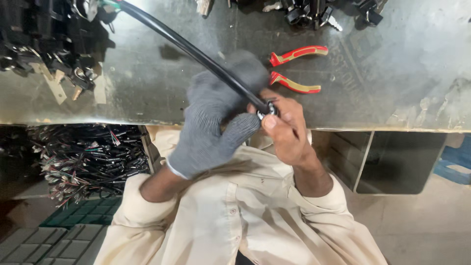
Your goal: The person repeatedly strips the outer insulation from black cables using red-handled pliers. They hold each cable with a gloved left hand, cut the sheath, and pull it off to expose the inner conductors. Finished cables are placed on the metal workbench.
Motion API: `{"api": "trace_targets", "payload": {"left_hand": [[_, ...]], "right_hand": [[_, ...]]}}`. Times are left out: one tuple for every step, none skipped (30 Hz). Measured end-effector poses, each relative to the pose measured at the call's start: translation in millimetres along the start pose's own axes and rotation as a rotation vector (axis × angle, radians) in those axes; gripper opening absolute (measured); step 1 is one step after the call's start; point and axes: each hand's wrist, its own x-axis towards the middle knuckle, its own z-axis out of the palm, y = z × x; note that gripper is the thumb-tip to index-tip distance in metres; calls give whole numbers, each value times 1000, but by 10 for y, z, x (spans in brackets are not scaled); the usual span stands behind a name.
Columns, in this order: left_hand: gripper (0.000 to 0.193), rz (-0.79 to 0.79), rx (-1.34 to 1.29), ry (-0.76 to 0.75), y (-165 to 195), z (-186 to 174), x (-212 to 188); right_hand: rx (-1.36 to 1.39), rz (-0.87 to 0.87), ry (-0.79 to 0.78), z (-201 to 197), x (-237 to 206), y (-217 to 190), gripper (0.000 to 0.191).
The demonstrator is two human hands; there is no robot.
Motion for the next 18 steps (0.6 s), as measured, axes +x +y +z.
{"api": "trace_targets", "payload": {"left_hand": [[45,-57,-129,-129,-45,-57,20],[43,31,-93,-119,-77,-82,22],[40,116,-62,-115,-109,-94,16],[38,196,-39,-110,-135,-77,-10],[38,175,-11,-90,-155,-55,-39],[38,157,18,-74,-166,-42,-62],[37,142,45,-57,-176,-23,-73],[34,119,-24,-70,-195,-27,-61],[30,97,-97,-89,-213,-54,-41],[27,73,-170,-113,-225,-83,-24],[22,175,-237,-207,-245,-148,34],[18,268,-305,-299,-258,-223,82],[17,267,-354,-335,-242,-243,83],[16,264,-402,-370,-224,-264,84],[17,173,-431,-358,-187,-231,59],[19,81,-460,-346,-160,-186,44],[17,82,-418,-279,-153,-129,36],[15,86,-373,-212,-159,-64,38]], "right_hand": [[-13,19,-3,3,-21,21,28],[-16,-24,-15,11,-4,69,24],[-19,-62,-24,24,25,133,22],[-25,-93,-35,30,30,191,23],[-30,-88,-37,42,49,245,22],[-35,-86,-34,61,76,287,21],[-41,-85,-31,57,90,309,22],[-27,-17,-86,24,107,313,25],[-13,53,-137,-23,101,306,32],[4,125,-184,-65,79,307,40],[75,110,-233,-96,83,323,43],[149,102,-286,-111,48,348,47],[225,98,-346,-124,-8,391,51],[302,92,-409,-131,-61,451,56],[378,86,-471,-140,-114,519,62],[454,81,-531,-155,-167,592,68],[535,113,-473,-140,-199,679,63],[615,143,-414,-97,-191,772,60]]}}
